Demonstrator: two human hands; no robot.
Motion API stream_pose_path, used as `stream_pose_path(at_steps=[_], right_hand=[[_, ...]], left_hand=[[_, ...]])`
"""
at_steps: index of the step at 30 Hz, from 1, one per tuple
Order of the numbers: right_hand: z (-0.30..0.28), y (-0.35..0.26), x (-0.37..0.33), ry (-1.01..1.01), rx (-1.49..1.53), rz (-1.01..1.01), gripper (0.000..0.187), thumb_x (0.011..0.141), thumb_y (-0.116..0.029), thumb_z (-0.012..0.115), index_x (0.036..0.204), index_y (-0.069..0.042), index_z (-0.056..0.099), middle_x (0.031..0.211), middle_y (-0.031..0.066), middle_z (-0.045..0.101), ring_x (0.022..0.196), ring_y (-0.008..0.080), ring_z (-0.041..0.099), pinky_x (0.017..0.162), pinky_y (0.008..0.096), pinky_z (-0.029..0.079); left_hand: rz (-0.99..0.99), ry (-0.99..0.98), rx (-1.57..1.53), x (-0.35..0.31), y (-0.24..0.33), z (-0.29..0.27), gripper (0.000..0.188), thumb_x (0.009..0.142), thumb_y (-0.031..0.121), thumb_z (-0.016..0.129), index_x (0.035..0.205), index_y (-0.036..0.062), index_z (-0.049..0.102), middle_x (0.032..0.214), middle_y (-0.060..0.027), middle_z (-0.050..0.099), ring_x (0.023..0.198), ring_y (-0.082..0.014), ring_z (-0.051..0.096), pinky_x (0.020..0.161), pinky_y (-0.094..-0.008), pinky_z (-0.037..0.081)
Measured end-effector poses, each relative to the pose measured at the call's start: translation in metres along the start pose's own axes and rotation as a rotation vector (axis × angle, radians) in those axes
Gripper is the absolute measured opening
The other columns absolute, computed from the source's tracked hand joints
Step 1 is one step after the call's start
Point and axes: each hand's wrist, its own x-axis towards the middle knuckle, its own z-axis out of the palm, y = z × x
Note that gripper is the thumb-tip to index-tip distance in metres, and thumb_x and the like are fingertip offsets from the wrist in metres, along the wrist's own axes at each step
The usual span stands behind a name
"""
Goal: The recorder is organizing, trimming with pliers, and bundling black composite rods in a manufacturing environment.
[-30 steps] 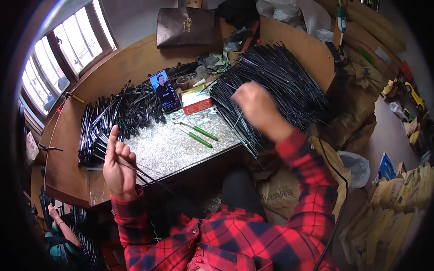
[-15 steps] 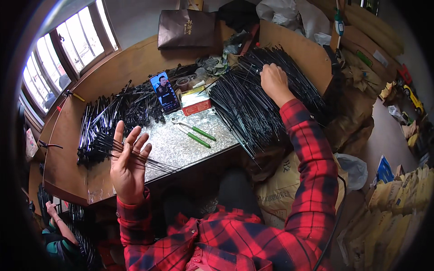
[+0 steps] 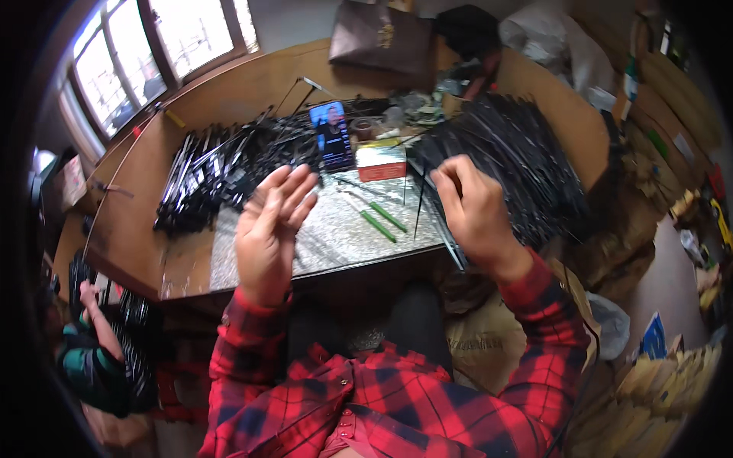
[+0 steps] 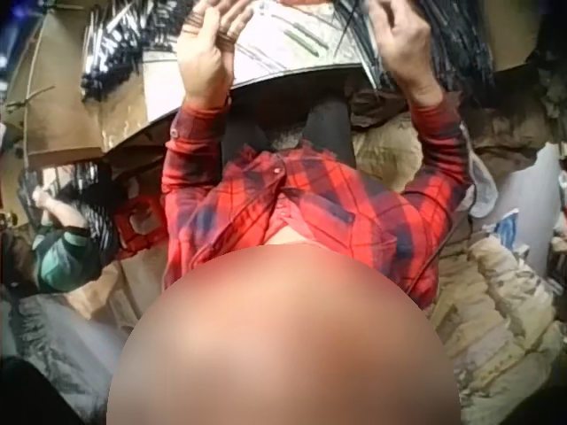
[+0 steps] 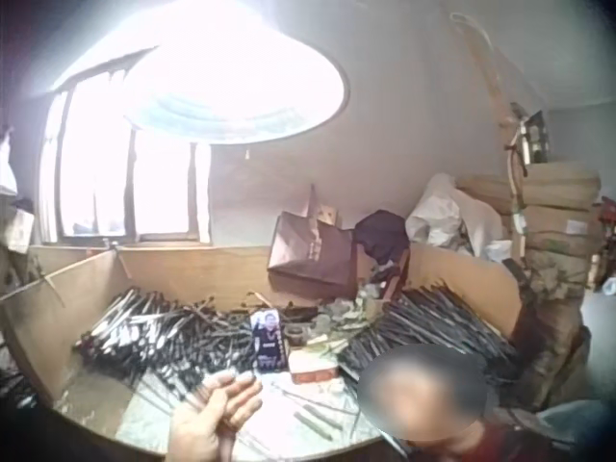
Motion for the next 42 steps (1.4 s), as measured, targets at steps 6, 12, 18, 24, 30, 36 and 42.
stream_pose_path(at_steps=[6, 12, 18, 24, 30, 36, 42], right_hand=[[0.036, -0.035, -0.041, -0.249, 0.129, -0.131, 0.005, 0.087, 0.000, 0.060, 0.088, 0.001, 0.055, 0.073, 0.0151, 0.060, 0.061, 0.0257, 0.062, 0.055, 0.0315, 0.046], [0.046, -0.044, -0.054, -0.329, 0.185, -0.162, 0.005, 0.087, 0.000, 0.060, 0.089, 0.000, 0.056, 0.068, 0.0120, 0.057, 0.053, 0.0214, 0.057, 0.049, 0.0289, 0.043], [0.049, -0.049, -0.046, -0.264, 0.225, -0.054, 0.004, 0.089, -0.001, 0.059, 0.091, 0.001, 0.056, 0.070, 0.0108, 0.059, 0.057, 0.0180, 0.058, 0.052, 0.0279, 0.045], [0.050, -0.050, -0.034, -0.172, 0.363, 0.098, 0.004, 0.092, -0.004, 0.055, 0.091, 0.000, 0.055, 0.067, 0.0019, 0.056, 0.057, 0.0056, 0.050, 0.052, 0.0211, 0.041], [0.053, -0.050, -0.051, -0.349, 0.270, -0.067, 0.003, 0.089, -0.001, 0.058, 0.091, 0.001, 0.057, 0.071, 0.0069, 0.060, 0.059, 0.0097, 0.058, 0.052, 0.0244, 0.044], [0.055, -0.056, -0.066, -0.485, 0.248, -0.126, 0.011, 0.084, 0.000, 0.063, 0.092, 0.002, 0.055, 0.077, 0.0169, 0.061, 0.068, 0.0316, 0.064, 0.057, 0.0346, 0.049], [0.060, -0.055, -0.065, -0.394, 0.283, -0.081, 0.007, 0.088, -0.001, 0.060, 0.092, 0.001, 0.055, 0.068, 0.0113, 0.059, 0.057, 0.0218, 0.059, 0.050, 0.0296, 0.045]], left_hand=[[0.040, 0.026, -0.154, 0.003, 0.001, -0.005, 0.032, 0.101, 0.015, 0.039, 0.124, -0.0053, 0.044, 0.125, -0.0241, 0.053, 0.117, -0.0318, 0.054, 0.100, -0.0421, 0.046], [0.128, -0.030, -0.284, 0.012, 0.019, -0.044, 0.026, 0.102, 0.020, 0.038, 0.116, 0.0007, 0.049, 0.093, -0.0112, 0.064, 0.085, -0.0236, 0.065, 0.084, -0.0401, 0.054], [0.132, 0.129, -0.166, 0.008, 0.025, -0.036, 0.031, 0.101, 0.022, 0.039, 0.120, -0.0015, 0.049, 0.114, -0.0208, 0.061, 0.104, -0.0280, 0.062, 0.091, -0.0383, 0.051], [0.092, 0.118, -0.109, -0.010, 0.021, -0.034, 0.035, 0.101, 0.022, 0.040, 0.122, -0.0045, 0.048, 0.118, -0.0226, 0.058, 0.111, -0.0334, 0.059, 0.096, -0.0435, 0.049], [0.004, 0.093, -0.104, -0.011, 0.027, -0.029, 0.042, 0.103, 0.030, 0.032, 0.123, -0.0041, 0.046, 0.121, -0.0240, 0.056, 0.115, -0.0345, 0.055, 0.099, -0.0462, 0.046], [0.062, 0.038, -0.154, -0.007, 0.035, -0.056, 0.033, 0.102, 0.025, 0.033, 0.116, -0.0025, 0.047, 0.110, -0.0231, 0.061, 0.103, -0.0345, 0.061, 0.092, -0.0483, 0.050], [0.063, 0.148, -0.128, -0.008, 0.043, -0.043, 0.032, 0.103, 0.019, 0.029, 0.121, -0.0036, 0.043, 0.122, -0.0271, 0.054, 0.112, -0.0378, 0.057, 0.095, -0.0465, 0.049]])
